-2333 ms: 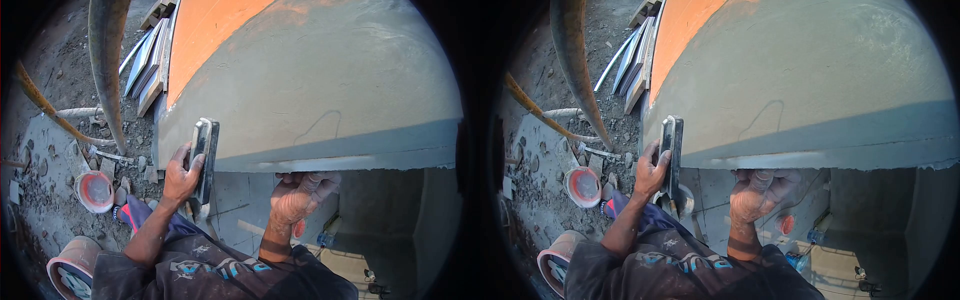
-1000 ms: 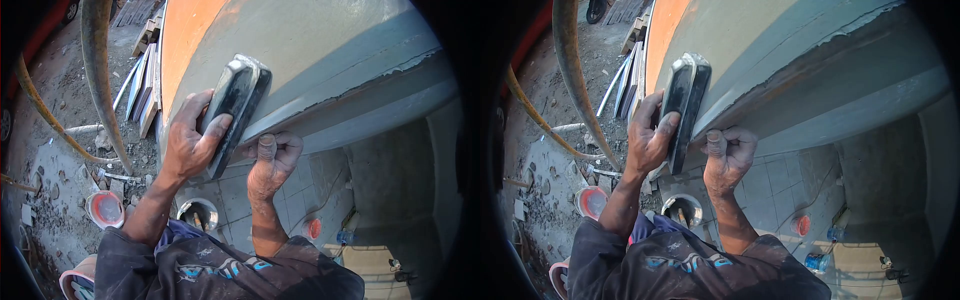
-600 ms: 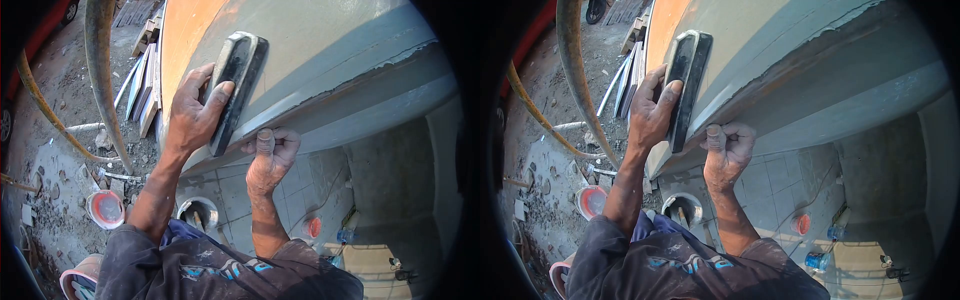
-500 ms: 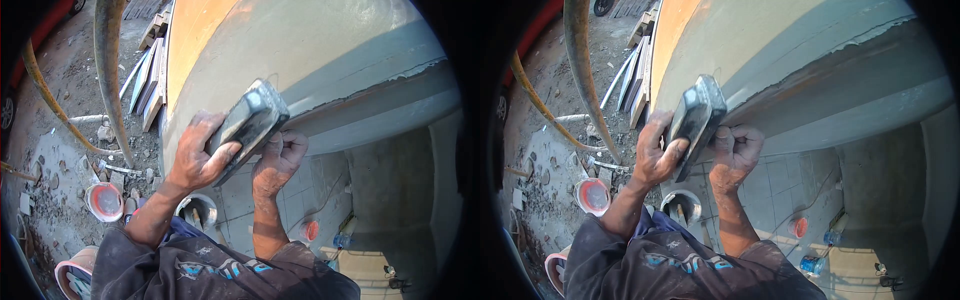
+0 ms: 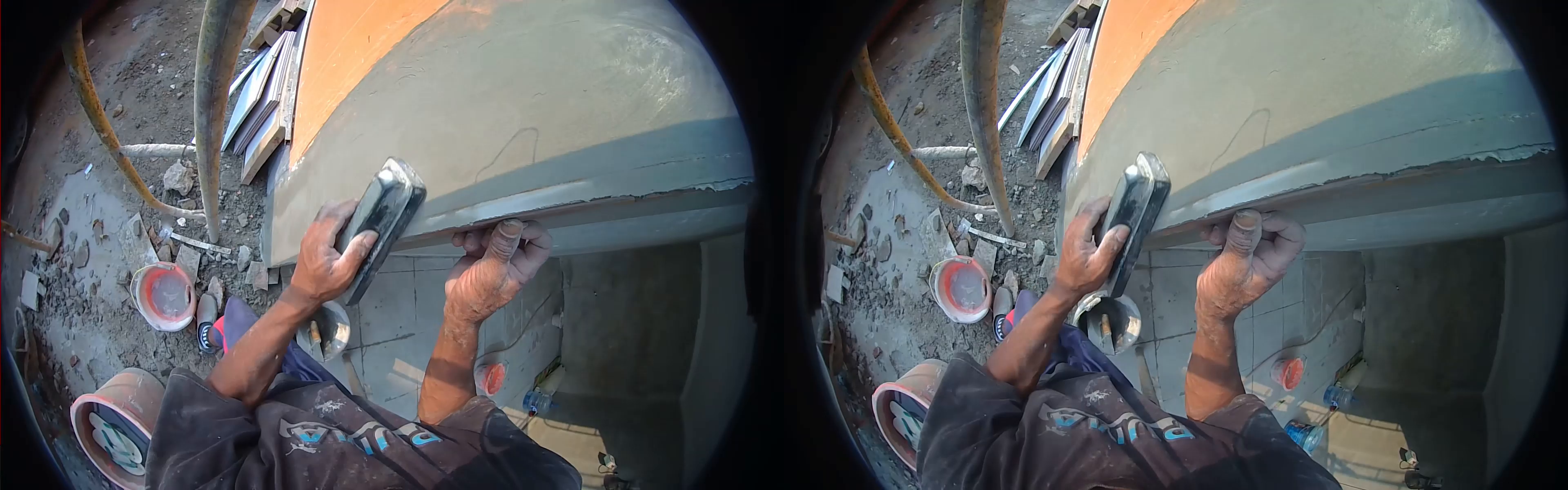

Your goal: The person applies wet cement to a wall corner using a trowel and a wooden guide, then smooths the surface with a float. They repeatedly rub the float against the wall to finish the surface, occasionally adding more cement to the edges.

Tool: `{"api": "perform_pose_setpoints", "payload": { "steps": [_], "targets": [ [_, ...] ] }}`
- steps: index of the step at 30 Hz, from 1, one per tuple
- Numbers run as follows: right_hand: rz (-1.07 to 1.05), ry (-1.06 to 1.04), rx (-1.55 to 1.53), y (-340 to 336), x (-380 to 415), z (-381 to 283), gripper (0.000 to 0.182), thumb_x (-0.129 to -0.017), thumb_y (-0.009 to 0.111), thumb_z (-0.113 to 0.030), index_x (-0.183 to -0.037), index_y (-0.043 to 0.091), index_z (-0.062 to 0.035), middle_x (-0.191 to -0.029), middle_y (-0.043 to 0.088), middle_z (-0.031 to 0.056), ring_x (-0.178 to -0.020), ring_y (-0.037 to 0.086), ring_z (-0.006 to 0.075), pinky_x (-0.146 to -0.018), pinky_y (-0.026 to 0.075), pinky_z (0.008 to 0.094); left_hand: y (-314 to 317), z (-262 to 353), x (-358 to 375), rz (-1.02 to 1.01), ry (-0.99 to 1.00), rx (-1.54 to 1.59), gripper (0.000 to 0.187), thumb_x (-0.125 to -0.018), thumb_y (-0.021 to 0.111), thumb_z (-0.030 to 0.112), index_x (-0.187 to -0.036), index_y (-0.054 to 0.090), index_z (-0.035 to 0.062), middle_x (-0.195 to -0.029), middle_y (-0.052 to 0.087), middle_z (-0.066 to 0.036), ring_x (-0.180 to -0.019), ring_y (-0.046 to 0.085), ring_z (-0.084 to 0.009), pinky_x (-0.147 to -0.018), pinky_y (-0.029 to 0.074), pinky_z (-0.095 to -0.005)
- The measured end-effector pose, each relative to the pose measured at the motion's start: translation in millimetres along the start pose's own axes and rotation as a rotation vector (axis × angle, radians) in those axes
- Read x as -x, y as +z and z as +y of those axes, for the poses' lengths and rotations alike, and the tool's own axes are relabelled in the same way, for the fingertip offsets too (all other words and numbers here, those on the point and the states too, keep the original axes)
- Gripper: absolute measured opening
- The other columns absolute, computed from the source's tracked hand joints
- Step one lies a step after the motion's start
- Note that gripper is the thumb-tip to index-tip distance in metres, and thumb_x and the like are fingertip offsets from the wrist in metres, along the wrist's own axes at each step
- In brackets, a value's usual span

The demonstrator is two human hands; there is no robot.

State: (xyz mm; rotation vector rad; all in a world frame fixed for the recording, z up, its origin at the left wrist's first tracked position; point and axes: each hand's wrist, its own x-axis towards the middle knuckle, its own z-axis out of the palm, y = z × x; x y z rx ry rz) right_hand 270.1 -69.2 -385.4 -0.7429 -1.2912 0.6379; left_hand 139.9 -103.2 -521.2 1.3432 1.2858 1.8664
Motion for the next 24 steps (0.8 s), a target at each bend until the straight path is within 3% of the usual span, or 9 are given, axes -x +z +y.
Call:
{"api": "perform_pose_setpoints", "payload": {
  "steps": [2, 5, 7, 11, 13, 15, 19, 21, 24],
  "targets": [
    [0.009, 0.002, 0.022, 2, -2, -1, 0.041, -0.089, 0.077, -0.032, -0.101, 0.044, -0.0092, -0.077, 0.055, 0.0049, -0.056, 0.053, 0.0120, -0.048, 0.052, 0.0264, -7, -38, 56, -0.018, -0.155, -0.013, 0.047, -0.090, 0.071, 0.027, -0.121, 0.059, -0.0059, -0.100, 0.065, -0.021, -0.090, 0.065, -0.0299, -0.081, 0.050, -0.0389],
    [0.005, -0.011, 0.066, 0, 0, -4, 0.041, -0.089, 0.076, -0.033, -0.101, 0.045, -0.0097, -0.074, 0.053, 0.0038, -0.055, 0.052, 0.0121, -0.047, 0.050, 0.0278, -13, -134, 78, 0.002, -0.748, -0.034, 0.050, -0.094, 0.066, 0.036, -0.118, 0.060, -0.0077, -0.094, 0.067, -0.022, -0.085, 0.066, -0.0302, -0.080, 0.050, -0.0395],
    [0.009, -0.024, 0.076, 1, -1, -3, 0.040, -0.090, 0.075, -0.034, -0.100, 0.045, -0.0100, -0.073, 0.053, 0.0034, -0.054, 0.051, 0.0122, -0.047, 0.050, 0.0283, 4, -209, 53, 0.110, -0.649, -0.120, 0.051, -0.097, 0.059, 0.041, -0.115, 0.061, -0.0071, -0.087, 0.067, -0.023, -0.079, 0.065, -0.0322, -0.078, 0.050, -0.0409],
    [-0.012, -0.050, 0.085, 5, -2, -4, 0.038, -0.090, 0.074, -0.035, -0.100, 0.045, -0.0112, -0.071, 0.051, 0.0027, -0.054, 0.049, 0.0123, -0.045, 0.049, 0.0292, 7, -103, -48, 0.122, -0.327, -0.012, 0.043, -0.096, 0.061, 0.036, -0.115, 0.062, -0.0029, -0.100, 0.067, -0.022, -0.087, 0.064, -0.0358, -0.082, 0.050, -0.0423],
    [0.015, -0.054, 0.094, 5, -2, -3, 0.038, -0.090, 0.074, -0.035, -0.100, 0.046, -0.0121, -0.069, 0.050, 0.0023, -0.054, 0.048, 0.0124, -0.044, 0.048, 0.0296, -1, -56, -12, 0.049, -0.276, 0.094, 0.042, -0.094, 0.065, 0.031, -0.118, 0.062, -0.0024, -0.107, 0.065, -0.022, -0.094, 0.064, -0.0362, -0.087, 0.049, -0.0412],
    [0.053, -0.044, 0.134, 2, -2, -1, 0.033, -0.093, 0.071, -0.036, -0.100, 0.047, -0.0149, -0.068, 0.049, 0.0008, -0.053, 0.048, 0.0103, -0.042, 0.047, 0.0262, -6, -67, 54, 0.021, -0.168, -0.011, 0.043, -0.092, 0.068, 0.028, -0.122, 0.061, -0.0023, -0.109, 0.063, -0.023, -0.099, 0.064, -0.0354, -0.089, 0.049, -0.0398],
    [0.017, -0.026, 0.128, 4, 1, -7, 0.022, -0.095, 0.067, -0.037, -0.101, 0.053, -0.0210, -0.070, 0.050, -0.0016, -0.055, 0.044, 0.0118, -0.045, 0.041, 0.0273, -5, -213, 108, 0.018, -0.901, -0.107, 0.056, -0.094, 0.062, 0.042, -0.125, 0.059, -0.0043, -0.113, 0.064, -0.029, -0.106, 0.064, -0.0360, -0.093, 0.049, -0.0399],
    [0.050, -0.044, 0.135, 11, 0, -4, 0.025, -0.095, 0.066, -0.038, -0.103, 0.052, -0.0187, -0.070, 0.053, 0.0000, -0.053, 0.045, 0.0112, -0.044, 0.041, 0.0262, -9, -247, 58, 0.007, -0.989, 0.034, 0.062, -0.095, 0.058, 0.049, -0.125, 0.059, -0.0051, -0.115, 0.064, -0.031, -0.108, 0.064, -0.0379, -0.094, 0.048, -0.0413],
    [0.105, -0.053, 0.180, 14, 0, -6, 0.032, -0.096, 0.065, -0.039, -0.109, 0.050, -0.0147, -0.071, 0.055, 0.0018, -0.050, 0.046, 0.0097, -0.041, 0.043, 0.0237, 6, -229, -5, 0.130, -0.741, -0.084, 0.057, -0.095, 0.059, 0.044, -0.123, 0.060, -0.0048, -0.113, 0.064, -0.030, -0.107, 0.063, -0.0391, -0.093, 0.048, -0.0420]
  ]
}}
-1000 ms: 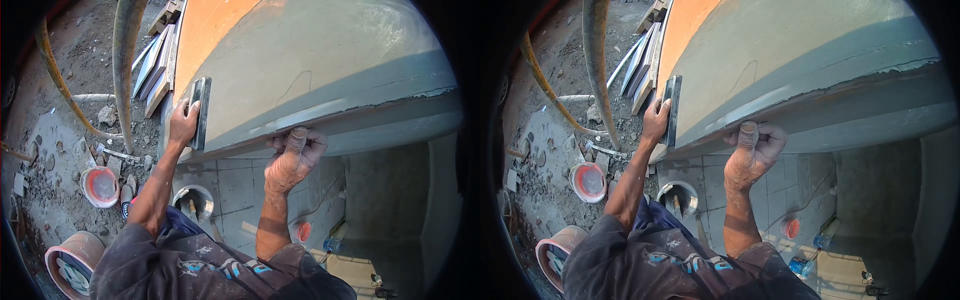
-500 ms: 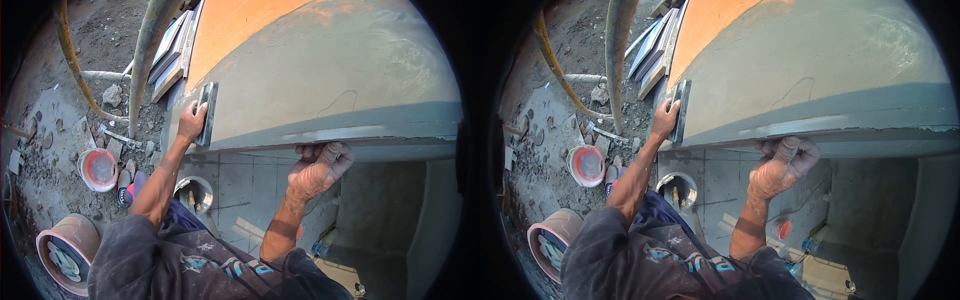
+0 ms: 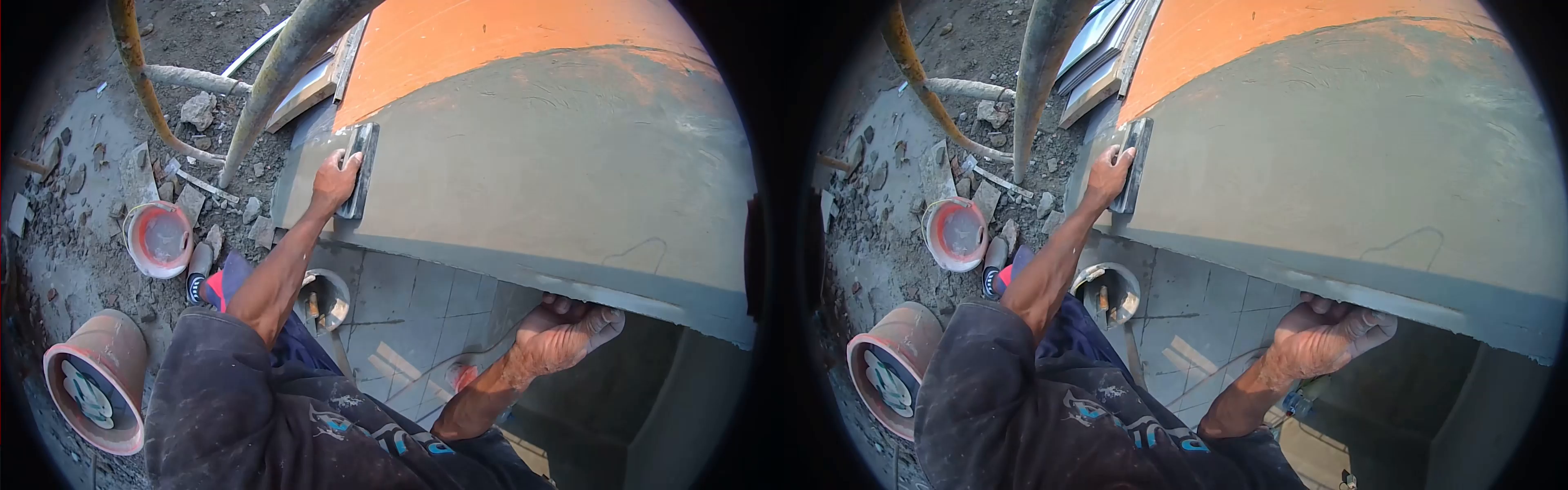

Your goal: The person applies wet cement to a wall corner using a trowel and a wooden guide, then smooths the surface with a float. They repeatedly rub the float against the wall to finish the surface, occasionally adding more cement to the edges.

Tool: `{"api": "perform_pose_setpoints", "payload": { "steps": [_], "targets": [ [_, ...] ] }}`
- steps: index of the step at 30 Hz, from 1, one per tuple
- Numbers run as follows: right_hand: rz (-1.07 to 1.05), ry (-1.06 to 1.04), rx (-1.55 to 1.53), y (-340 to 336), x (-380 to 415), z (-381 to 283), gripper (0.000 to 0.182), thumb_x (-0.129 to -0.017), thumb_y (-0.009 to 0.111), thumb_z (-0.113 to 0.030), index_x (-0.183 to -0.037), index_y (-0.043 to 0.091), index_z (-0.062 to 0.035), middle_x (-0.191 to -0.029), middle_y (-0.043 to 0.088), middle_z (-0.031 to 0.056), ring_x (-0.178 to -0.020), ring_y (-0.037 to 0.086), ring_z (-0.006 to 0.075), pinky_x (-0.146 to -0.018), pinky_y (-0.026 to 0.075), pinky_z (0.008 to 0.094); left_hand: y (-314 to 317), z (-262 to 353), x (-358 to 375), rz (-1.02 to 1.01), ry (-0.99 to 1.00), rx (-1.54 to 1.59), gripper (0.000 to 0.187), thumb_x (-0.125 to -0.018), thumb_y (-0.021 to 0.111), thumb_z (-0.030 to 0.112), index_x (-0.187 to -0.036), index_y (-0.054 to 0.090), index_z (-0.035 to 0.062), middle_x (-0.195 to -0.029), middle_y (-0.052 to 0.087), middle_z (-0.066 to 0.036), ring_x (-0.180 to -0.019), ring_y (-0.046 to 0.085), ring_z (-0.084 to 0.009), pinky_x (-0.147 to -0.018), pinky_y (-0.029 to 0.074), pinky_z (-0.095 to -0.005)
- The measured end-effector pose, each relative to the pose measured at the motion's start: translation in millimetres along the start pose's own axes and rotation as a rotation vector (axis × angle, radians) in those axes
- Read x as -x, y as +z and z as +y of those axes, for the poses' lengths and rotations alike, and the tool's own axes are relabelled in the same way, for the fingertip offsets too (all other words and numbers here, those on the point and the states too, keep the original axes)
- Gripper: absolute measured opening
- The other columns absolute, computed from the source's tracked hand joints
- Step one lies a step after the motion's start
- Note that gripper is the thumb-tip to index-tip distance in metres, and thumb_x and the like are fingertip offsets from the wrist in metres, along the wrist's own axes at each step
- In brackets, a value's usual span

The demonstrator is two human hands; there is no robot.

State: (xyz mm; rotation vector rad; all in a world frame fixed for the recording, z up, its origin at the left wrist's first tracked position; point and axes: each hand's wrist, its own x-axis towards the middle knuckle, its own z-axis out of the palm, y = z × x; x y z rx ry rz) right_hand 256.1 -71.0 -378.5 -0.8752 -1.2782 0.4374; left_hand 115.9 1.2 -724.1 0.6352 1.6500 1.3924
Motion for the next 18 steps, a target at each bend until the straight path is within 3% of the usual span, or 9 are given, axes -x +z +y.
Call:
{"api": "perform_pose_setpoints", "payload": {
  "steps": [2, 4, 6, 9, 11, 13, 16, 18],
  "targets": [
    [0.002, -0.004, 0.016, -2, 0, 0, 0.031, -0.096, 0.066, -0.038, -0.110, 0.051, -0.0145, -0.072, 0.055, 0.0010, -0.051, 0.047, 0.0093, -0.042, 0.044, 0.0226, -15, 58, 37, -0.050, 0.172, 0.110, 0.051, -0.094, 0.063, 0.038, -0.121, 0.060, -0.0042, -0.108, 0.065, -0.026, -0.102, 0.063, -0.0395, -0.092, 0.048, -0.0415],
    [-0.002, 0.013, -0.007, -7, 0, 2, 0.029, -0.096, 0.066, -0.036, -0.110, 0.054, -0.0143, -0.075, 0.054, -0.0011, -0.053, 0.046, 0.0071, -0.043, 0.046, 0.0197, -27, 57, 97, -0.098, 0.198, 0.172, 0.049, -0.092, 0.065, 0.036, -0.121, 0.061, -0.0031, -0.113, 0.063, -0.026, -0.105, 0.062, -0.0393, -0.091, 0.048, -0.0414],
    [0.047, 0.014, -0.015, -10, -4, 5, 0.028, -0.097, 0.065, -0.035, -0.111, 0.055, -0.0143, -0.078, 0.054, -0.0017, -0.055, 0.045, 0.0059, -0.043, 0.046, 0.0185, -28, 0, 120, -0.054, 0.131, 0.077, 0.052, -0.093, 0.064, 0.039, -0.122, 0.061, -0.0044, -0.113, 0.064, -0.027, -0.105, 0.063, -0.0392, -0.092, 0.048, -0.0416],
    [0.020, 0.011, 0.016, -18, -2, 2, 0.030, -0.097, 0.065, -0.037, -0.114, 0.056, -0.0138, -0.083, 0.057, -0.0015, -0.060, 0.046, 0.0059, -0.046, 0.045, 0.0197, -20, -97, 70, -0.076, -0.286, -0.005, 0.059, -0.093, 0.061, 0.045, -0.124, 0.060, -0.0062, -0.113, 0.065, -0.030, -0.108, 0.064, -0.0399, -0.094, 0.048, -0.0416],
    [0.022, 0.009, 0.030, -24, -6, 6, 0.039, -0.095, 0.066, -0.043, -0.118, 0.057, -0.0135, -0.084, 0.060, 0.0003, -0.059, 0.045, 0.0099, -0.050, 0.044, 0.0245, -5, -109, 8, -0.083, -0.245, -0.067, 0.066, -0.093, 0.059, 0.050, -0.126, 0.058, -0.0072, -0.112, 0.065, -0.032, -0.110, 0.064, -0.0402, -0.095, 0.048, -0.0421],
    [0.012, -0.022, 0.041, -23, -6, 7, 0.039, -0.095, 0.066, -0.043, -0.119, 0.058, -0.0138, -0.086, 0.061, 0.0002, -0.060, 0.045, 0.0099, -0.051, 0.044, 0.0249, -4, -38, -20, 0.005, -0.140, -0.048, 0.067, -0.092, 0.059, 0.050, -0.127, 0.058, -0.0070, -0.116, 0.064, -0.033, -0.114, 0.062, -0.0401, -0.095, 0.048, -0.0426],
    [0.062, -0.061, 0.067, -19, -6, 9, 0.038, -0.096, 0.065, -0.042, -0.121, 0.059, -0.0142, -0.087, 0.061, -0.0001, -0.061, 0.045, 0.0098, -0.051, 0.044, 0.0253, -17, 44, 15, -0.099, 0.038, 0.081, 0.060, -0.092, 0.062, 0.044, -0.125, 0.059, -0.0055, -0.110, 0.066, -0.029, -0.105, 0.064, -0.0394, -0.092, 0.049, -0.0414],
    [0.120, -0.055, 0.060, -10, -6, 8, 0.038, -0.096, 0.064, -0.042, -0.121, 0.060, -0.0144, -0.087, 0.061, -0.0005, -0.061, 0.045, 0.0098, -0.051, 0.044, 0.0255, -21, 23, 67, -0.090, 0.145, 0.127, 0.050, -0.092, 0.066, 0.035, -0.123, 0.060, -0.0032, -0.106, 0.065, -0.024, -0.098, 0.065, -0.0365, -0.090, 0.049, -0.0408]
  ]
}}
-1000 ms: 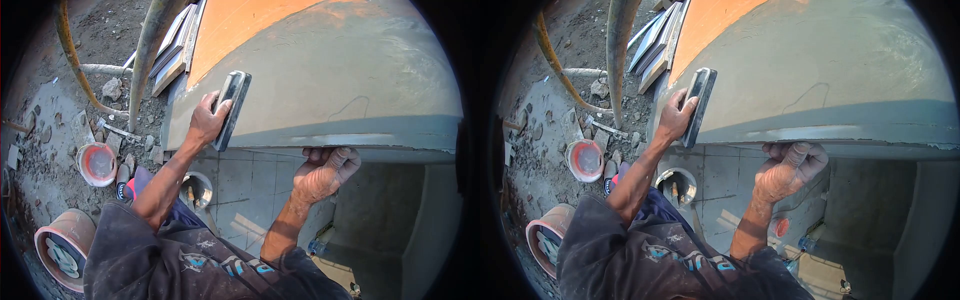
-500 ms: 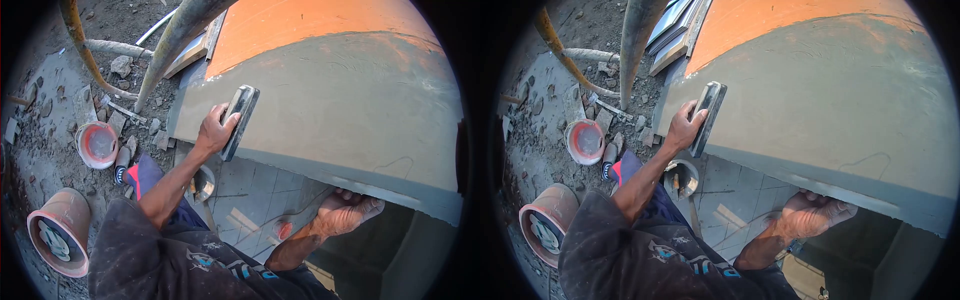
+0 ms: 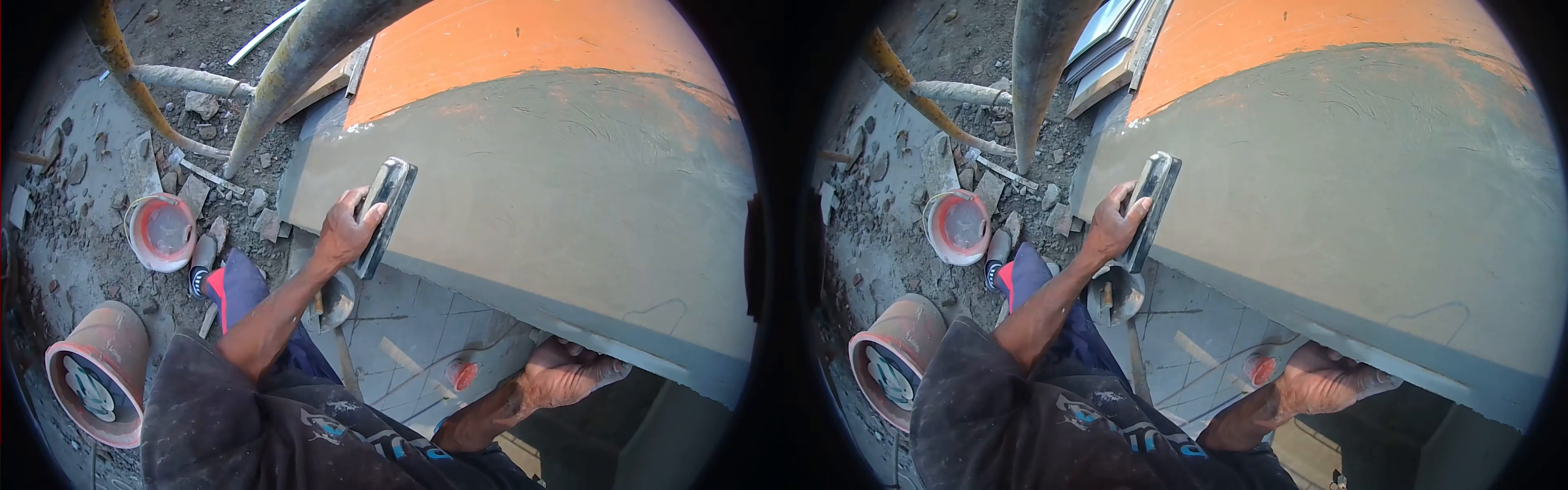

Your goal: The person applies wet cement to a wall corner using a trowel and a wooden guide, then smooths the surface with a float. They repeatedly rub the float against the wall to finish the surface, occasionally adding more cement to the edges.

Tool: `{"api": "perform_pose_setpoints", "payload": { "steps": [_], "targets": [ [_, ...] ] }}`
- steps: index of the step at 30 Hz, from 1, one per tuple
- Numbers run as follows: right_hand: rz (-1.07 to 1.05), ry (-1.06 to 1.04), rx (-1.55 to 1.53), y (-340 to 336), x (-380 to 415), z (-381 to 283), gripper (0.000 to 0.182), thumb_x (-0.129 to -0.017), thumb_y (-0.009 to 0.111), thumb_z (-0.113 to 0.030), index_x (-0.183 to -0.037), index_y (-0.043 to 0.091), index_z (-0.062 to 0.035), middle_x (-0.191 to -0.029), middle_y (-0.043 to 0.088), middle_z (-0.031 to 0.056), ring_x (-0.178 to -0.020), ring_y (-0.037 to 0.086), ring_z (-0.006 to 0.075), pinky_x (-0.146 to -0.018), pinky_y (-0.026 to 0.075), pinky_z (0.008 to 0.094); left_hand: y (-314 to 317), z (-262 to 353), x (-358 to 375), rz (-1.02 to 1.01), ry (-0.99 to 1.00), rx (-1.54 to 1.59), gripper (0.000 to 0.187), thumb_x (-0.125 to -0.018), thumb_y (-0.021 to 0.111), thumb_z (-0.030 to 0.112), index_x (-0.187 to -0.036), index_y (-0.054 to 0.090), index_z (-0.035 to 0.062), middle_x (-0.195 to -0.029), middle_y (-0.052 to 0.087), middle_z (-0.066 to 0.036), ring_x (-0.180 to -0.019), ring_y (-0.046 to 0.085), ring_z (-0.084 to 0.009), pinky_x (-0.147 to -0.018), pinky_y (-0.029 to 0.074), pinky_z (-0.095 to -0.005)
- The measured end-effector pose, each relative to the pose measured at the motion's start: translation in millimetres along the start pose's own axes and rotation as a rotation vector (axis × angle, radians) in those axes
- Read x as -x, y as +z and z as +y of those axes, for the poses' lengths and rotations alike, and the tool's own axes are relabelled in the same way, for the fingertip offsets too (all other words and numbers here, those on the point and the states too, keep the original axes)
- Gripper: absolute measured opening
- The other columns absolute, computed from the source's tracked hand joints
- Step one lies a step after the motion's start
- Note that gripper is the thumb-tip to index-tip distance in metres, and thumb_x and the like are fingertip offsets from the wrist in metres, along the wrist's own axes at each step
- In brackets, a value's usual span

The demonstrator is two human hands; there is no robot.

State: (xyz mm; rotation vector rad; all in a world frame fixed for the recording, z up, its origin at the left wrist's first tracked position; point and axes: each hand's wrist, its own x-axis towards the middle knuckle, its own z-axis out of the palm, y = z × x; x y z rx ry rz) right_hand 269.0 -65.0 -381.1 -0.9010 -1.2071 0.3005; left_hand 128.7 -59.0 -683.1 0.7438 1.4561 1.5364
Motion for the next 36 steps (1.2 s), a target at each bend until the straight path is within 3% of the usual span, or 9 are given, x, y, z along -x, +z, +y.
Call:
{"api": "perform_pose_setpoints", "payload": {
  "steps": [3, 7, 10, 15, 19, 22, 24, 26, 36],
  "targets": [
    [0.040, 0.015, -0.015, 5, 3, -4, 0.036, -0.097, 0.064, -0.041, -0.121, 0.061, -0.0150, -0.087, 0.061, -0.0015, -0.060, 0.044, 0.0098, -0.051, 0.045, 0.0253, -12, -66, 39, 0.044, -0.166, -0.072, 0.058, -0.092, 0.064, 0.042, -0.125, 0.059, -0.0051, -0.112, 0.065, -0.028, -0.108, 0.064, -0.0391, -0.094, 0.049, -0.0421],
    [-0.053, 0.003, -0.026, -8, -2, 2, 0.032, -0.098, 0.063, -0.039, -0.120, 0.062, -0.0165, -0.082, 0.056, -0.0035, -0.059, 0.042, 0.0086, -0.051, 0.045, 0.0232, -2, -137, -55, 0.165, -0.334, -0.189, 0.066, -0.093, 0.059, 0.050, -0.127, 0.058, -0.0069, -0.115, 0.064, -0.032, -0.111, 0.063, -0.0413, -0.095, 0.049, -0.0442],
    [-0.258, 0.028, -0.084, -40, -13, 4, 0.038, -0.101, 0.057, -0.039, -0.130, 0.056, -0.0149, -0.104, 0.060, 0.0004, -0.083, 0.055, 0.0088, -0.062, 0.050, 0.0208, 2, -70, -103, 0.114, -0.199, -0.145, 0.066, -0.093, 0.059, 0.049, -0.126, 0.058, -0.0074, -0.113, 0.065, -0.031, -0.108, 0.065, -0.0413, -0.094, 0.049, -0.0450],
    [-0.033, -0.018, -0.024, 3, 0, 0, 0.024, -0.097, 0.064, -0.038, -0.109, 0.064, -0.0172, -0.073, 0.050, -0.0062, -0.057, 0.039, 0.0059, -0.051, 0.045, 0.0207, -12, -69, -13, -0.017, -0.212, -0.077, 0.064, -0.092, 0.059, 0.049, -0.125, 0.059, -0.0067, -0.110, 0.067, -0.029, -0.104, 0.066, -0.0390, -0.092, 0.049, -0.0441],
    [-0.049, -0.005, -0.076, -5, -3, 3, 0.023, -0.098, 0.063, -0.037, -0.109, 0.065, -0.0173, -0.072, 0.049, -0.0068, -0.057, 0.039, 0.0055, -0.051, 0.044, 0.0196, -3, -118, -32, 0.113, -0.336, -0.215, 0.063, -0.093, 0.059, 0.048, -0.123, 0.060, -0.0071, -0.106, 0.069, -0.026, -0.100, 0.068, -0.0349, -0.088, 0.050, -0.0430],
    [-0.067, 0.039, -0.114, -24, -8, 5, 0.036, -0.101, 0.056, -0.039, -0.127, 0.058, -0.0133, -0.109, 0.057, 0.0011, -0.094, 0.052, 0.0113, -0.075, 0.051, 0.0249, -6, -94, -106, 0.046, -0.359, -0.174, 0.065, -0.091, 0.060, 0.049, -0.125, 0.059, -0.0062, -0.113, 0.066, -0.031, -0.110, 0.063, -0.0413, -0.094, 0.049, -0.0437],
    [-0.077, 0.044, -0.109, -25, -7, 5, 0.037, -0.102, 0.055, -0.038, -0.129, 0.058, -0.0132, -0.109, 0.057, 0.0012, -0.094, 0.053, 0.0113, -0.076, 0.052, 0.0251, 1, -62, -99, 0.069, -0.219, -0.151, 0.064, -0.091, 0.060, 0.048, -0.125, 0.059, -0.0062, -0.112, 0.066, -0.031, -0.110, 0.064, -0.0411, -0.094, 0.049, -0.0436],
    [-0.083, 0.024, -0.086, -6, 1, 0, 0.024, -0.099, 0.061, -0.034, -0.116, 0.066, -0.0171, -0.073, 0.051, -0.0065, -0.058, 0.041, 0.0055, -0.053, 0.047, 0.0201, -2, -41, -66, 0.086, -0.143, -0.147, 0.060, -0.091, 0.060, 0.047, -0.121, 0.061, -0.0061, -0.106, 0.067, -0.030, -0.104, 0.066, -0.0408, -0.092, 0.050, -0.0445],
    [-0.039, -0.007, -0.085, -8, -2, 3, 0.031, -0.098, 0.062, -0.039, -0.121, 0.065, -0.0185, -0.084, 0.059, -0.0052, -0.065, 0.048, 0.0062, -0.066, 0.052, 0.0231, 0, -53, -135, 0.057, -0.284, -0.155, 0.060, -0.091, 0.059, 0.049, -0.116, 0.063, -0.0051, -0.100, 0.069, -0.029, -0.097, 0.067, -0.0419, -0.087, 0.051, -0.0459]
  ]
}}
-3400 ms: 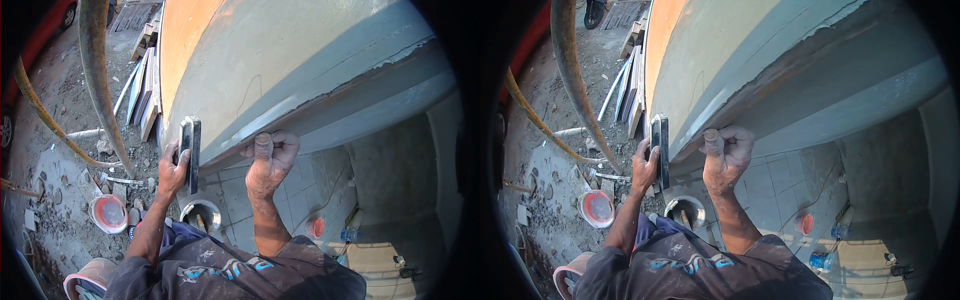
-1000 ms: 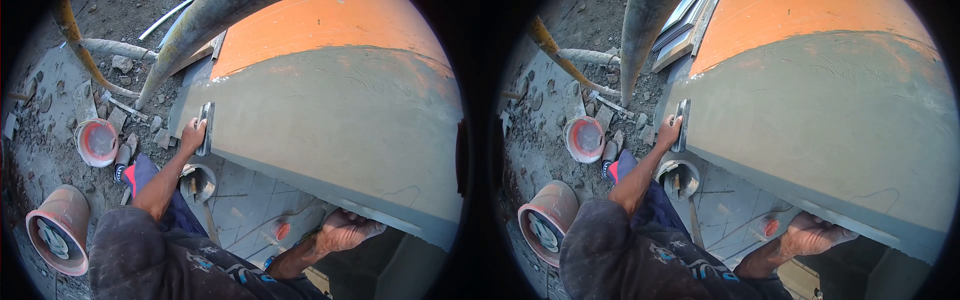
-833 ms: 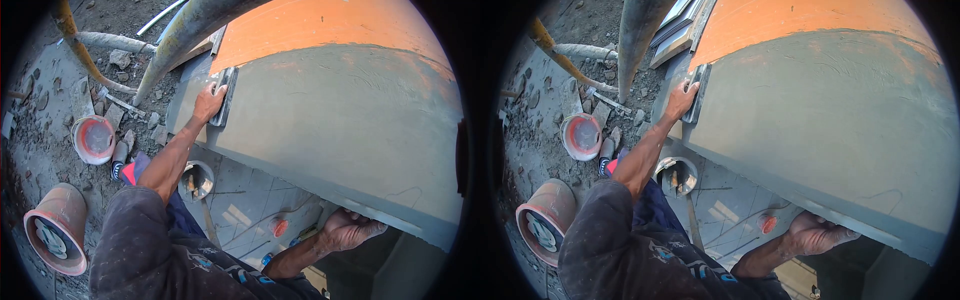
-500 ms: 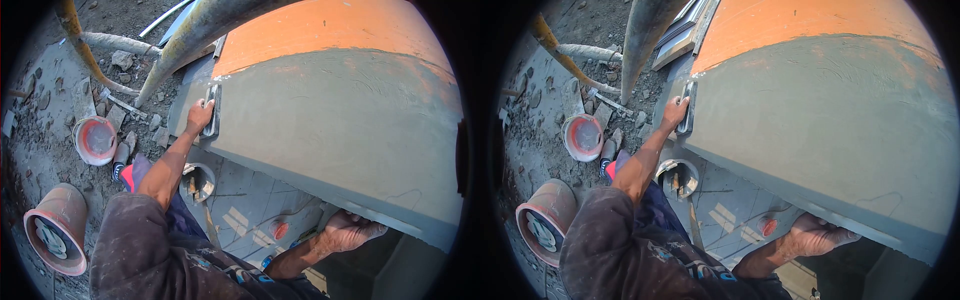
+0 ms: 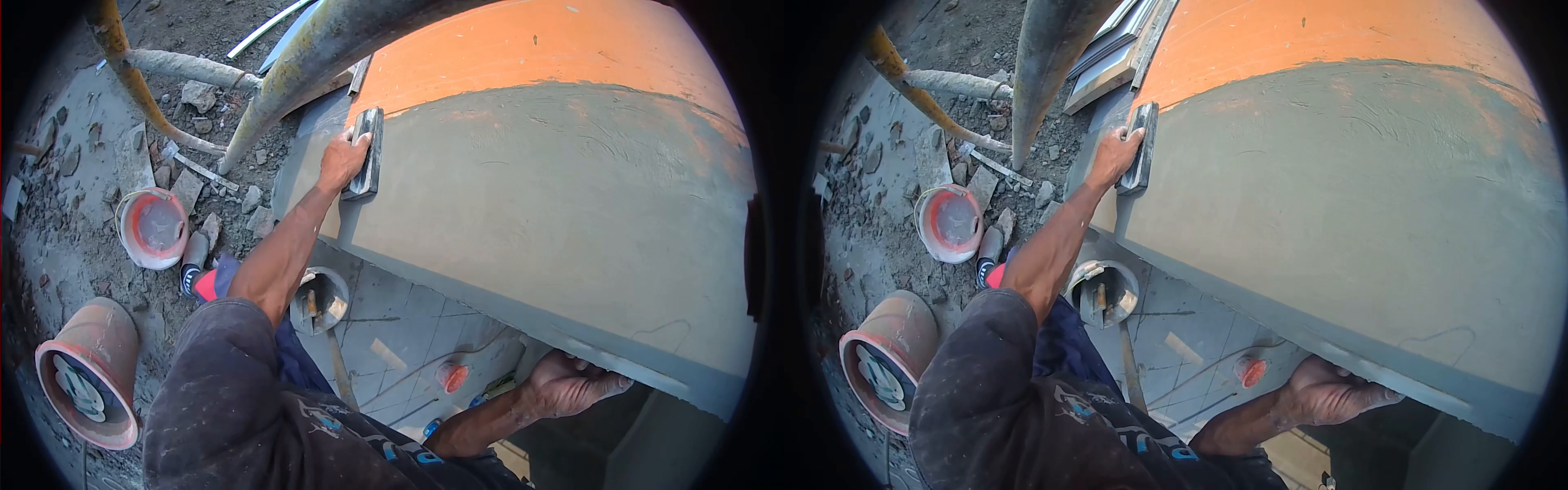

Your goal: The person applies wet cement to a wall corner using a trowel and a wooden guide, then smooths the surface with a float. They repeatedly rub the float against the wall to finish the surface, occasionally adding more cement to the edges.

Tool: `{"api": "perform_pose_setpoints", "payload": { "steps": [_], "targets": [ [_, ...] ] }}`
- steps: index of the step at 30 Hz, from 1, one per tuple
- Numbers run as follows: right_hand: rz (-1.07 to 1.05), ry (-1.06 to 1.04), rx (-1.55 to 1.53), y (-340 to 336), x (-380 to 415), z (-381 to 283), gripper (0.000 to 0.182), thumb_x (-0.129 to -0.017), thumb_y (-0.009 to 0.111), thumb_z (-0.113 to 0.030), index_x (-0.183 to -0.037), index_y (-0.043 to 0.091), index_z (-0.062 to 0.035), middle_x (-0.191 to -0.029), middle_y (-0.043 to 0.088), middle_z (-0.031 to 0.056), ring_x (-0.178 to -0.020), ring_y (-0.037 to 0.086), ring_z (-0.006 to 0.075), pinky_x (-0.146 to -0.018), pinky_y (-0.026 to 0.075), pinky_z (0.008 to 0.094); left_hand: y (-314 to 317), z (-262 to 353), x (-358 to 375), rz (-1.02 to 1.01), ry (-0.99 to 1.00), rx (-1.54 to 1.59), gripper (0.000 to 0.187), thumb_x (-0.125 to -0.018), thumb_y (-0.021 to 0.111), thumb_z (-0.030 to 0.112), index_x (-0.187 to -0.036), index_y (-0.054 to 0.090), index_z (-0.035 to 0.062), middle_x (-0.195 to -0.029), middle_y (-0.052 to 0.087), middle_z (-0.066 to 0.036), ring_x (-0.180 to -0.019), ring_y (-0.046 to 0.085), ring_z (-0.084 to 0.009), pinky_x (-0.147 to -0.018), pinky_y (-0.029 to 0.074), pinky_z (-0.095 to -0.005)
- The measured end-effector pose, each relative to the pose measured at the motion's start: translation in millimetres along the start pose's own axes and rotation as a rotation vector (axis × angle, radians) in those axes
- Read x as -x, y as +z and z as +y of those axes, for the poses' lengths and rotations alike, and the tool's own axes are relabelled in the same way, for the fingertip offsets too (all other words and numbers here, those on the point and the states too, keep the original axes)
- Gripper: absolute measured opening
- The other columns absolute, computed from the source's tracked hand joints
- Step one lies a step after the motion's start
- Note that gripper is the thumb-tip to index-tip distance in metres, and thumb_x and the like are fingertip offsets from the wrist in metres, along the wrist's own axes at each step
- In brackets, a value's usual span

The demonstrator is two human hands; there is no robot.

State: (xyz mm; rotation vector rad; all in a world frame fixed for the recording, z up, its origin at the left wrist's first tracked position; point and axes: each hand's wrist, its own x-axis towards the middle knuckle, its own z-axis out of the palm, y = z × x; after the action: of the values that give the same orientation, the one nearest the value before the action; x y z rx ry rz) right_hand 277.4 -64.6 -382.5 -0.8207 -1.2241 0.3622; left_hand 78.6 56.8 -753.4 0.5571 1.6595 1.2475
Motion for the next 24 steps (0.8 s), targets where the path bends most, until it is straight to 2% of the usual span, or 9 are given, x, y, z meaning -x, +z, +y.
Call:
{"api": "perform_pose_setpoints", "payload": {
  "steps": [4, 5, 8, 10, 12, 16, 19, 21, 24],
  "targets": [
    [0.125, -0.010, 0.013, 35, 9, -2, 0.036, -0.097, 0.062, -0.044, -0.123, 0.063, -0.0185, -0.095, 0.063, -0.0038, -0.072, 0.052, 0.0082, -0.074, 0.054, 0.0272, -14, -13, 101, -0.075, 0.084, 0.115, 0.058, -0.092, 0.063, 0.044, -0.120, 0.060, -0.0063, -0.099, 0.068, -0.026, -0.096, 0.067, -0.0356, -0.086, 0.050, -0.0417],
    [0.168, -0.010, 0.018, 45, 10, -2, 0.037, -0.097, 0.062, -0.045, -0.123, 0.063, -0.0186, -0.097, 0.064, -0.0035, -0.074, 0.053, 0.0087, -0.075, 0.054, 0.0281, -16, -13, 125, -0.082, 0.094, 0.107, 0.050, -0.093, 0.065, 0.037, -0.120, 0.062, -0.0053, -0.093, 0.068, -0.018, -0.087, 0.067, -0.0221, -0.080, 0.050, -0.0362],
    [0.179, 0.000, 0.008, 45, 11, -1, 0.039, -0.098, 0.061, -0.046, -0.125, 0.061, -0.0180, -0.100, 0.064, -0.0023, -0.073, 0.050, 0.0093, -0.076, 0.054, 0.0296, -22, -5, 126, -0.090, 0.128, 0.055, 0.053, -0.092, 0.063, 0.040, -0.119, 0.062, -0.0056, -0.095, 0.068, -0.022, -0.089, 0.067, -0.0285, -0.081, 0.051, -0.0396],
    [0.133, 0.007, 0.024, 25, 5, 0, 0.039, -0.098, 0.060, -0.045, -0.126, 0.061, -0.0181, -0.096, 0.063, -0.0030, -0.070, 0.049, 0.0083, -0.073, 0.053, 0.0270, -14, 1, 77, -0.049, 0.157, 0.047, 0.057, -0.091, 0.062, 0.044, -0.118, 0.062, -0.0059, -0.105, 0.067, -0.031, -0.101, 0.067, -0.0410, -0.087, 0.051, -0.0445],
    [0.085, -0.010, 0.055, 7, 0, -1, 0.038, -0.098, 0.060, -0.045, -0.126, 0.061, -0.0182, -0.092, 0.062, -0.0038, -0.067, 0.047, 0.0072, -0.069, 0.052, 0.0243, -4, -20, 17, -0.050, 0.090, 0.019, 0.063, -0.090, 0.060, 0.047, -0.119, 0.061, -0.0082, -0.105, 0.066, -0.034, -0.104, 0.065, -0.0434, -0.090, 0.050, -0.0448],
    [0.041, -0.066, 0.074, 7, 1, 1, 0.038, -0.099, 0.059, -0.044, -0.126, 0.061, -0.0170, -0.084, 0.059, -0.0049, -0.062, 0.043, 0.0055, -0.061, 0.048, 0.0198, -8, -98, 4, -0.102, -0.115, -0.093, 0.067, -0.090, 0.059, 0.050, -0.119, 0.060, -0.0111, -0.105, 0.066, -0.035, -0.105, 0.066, -0.0428, -0.091, 0.050, -0.0440],
    [0.032, -0.073, 0.068, 7, 2, 3, 0.040, -0.100, 0.058, -0.043, -0.127, 0.060, -0.0149, -0.084, 0.059, -0.0051, -0.062, 0.043, 0.0052, -0.061, 0.048, 0.0195, -7, -118, 87, -0.018, -0.112, -0.032, 0.063, -0.090, 0.062, 0.047, -0.121, 0.061, -0.0078, -0.105, 0.068, -0.031, -0.100, 0.068, -0.0391, -0.090, 0.050, -0.0437],
    [0.111, -0.077, 0.059, 22, 4, 4, 0.041, -0.100, 0.058, -0.044, -0.128, 0.060, -0.0137, -0.088, 0.060, -0.0049, -0.064, 0.044, 0.0054, -0.062, 0.048, 0.0199, -29, -50, 141, -0.166, -0.159, 0.071, 0.057, -0.091, 0.064, 0.044, -0.121, 0.062, -0.0042, -0.103, 0.069, -0.027, -0.096, 0.068, -0.0356, -0.088, 0.051, -0.0425],
    [0.268, -0.073, 0.064, 58, 14, 1, 0.044, -0.099, 0.058, -0.044, -0.130, 0.058, -0.0134, -0.098, 0.063, -0.0038, -0.072, 0.049, 0.0066, -0.067, 0.048, 0.0217, -18, -19, 117, -0.094, 0.170, 0.141, 0.053, -0.091, 0.064, 0.042, -0.120, 0.062, -0.0033, -0.098, 0.068, -0.026, -0.092, 0.067, -0.0359, -0.085, 0.051, -0.0416]
  ]
}}
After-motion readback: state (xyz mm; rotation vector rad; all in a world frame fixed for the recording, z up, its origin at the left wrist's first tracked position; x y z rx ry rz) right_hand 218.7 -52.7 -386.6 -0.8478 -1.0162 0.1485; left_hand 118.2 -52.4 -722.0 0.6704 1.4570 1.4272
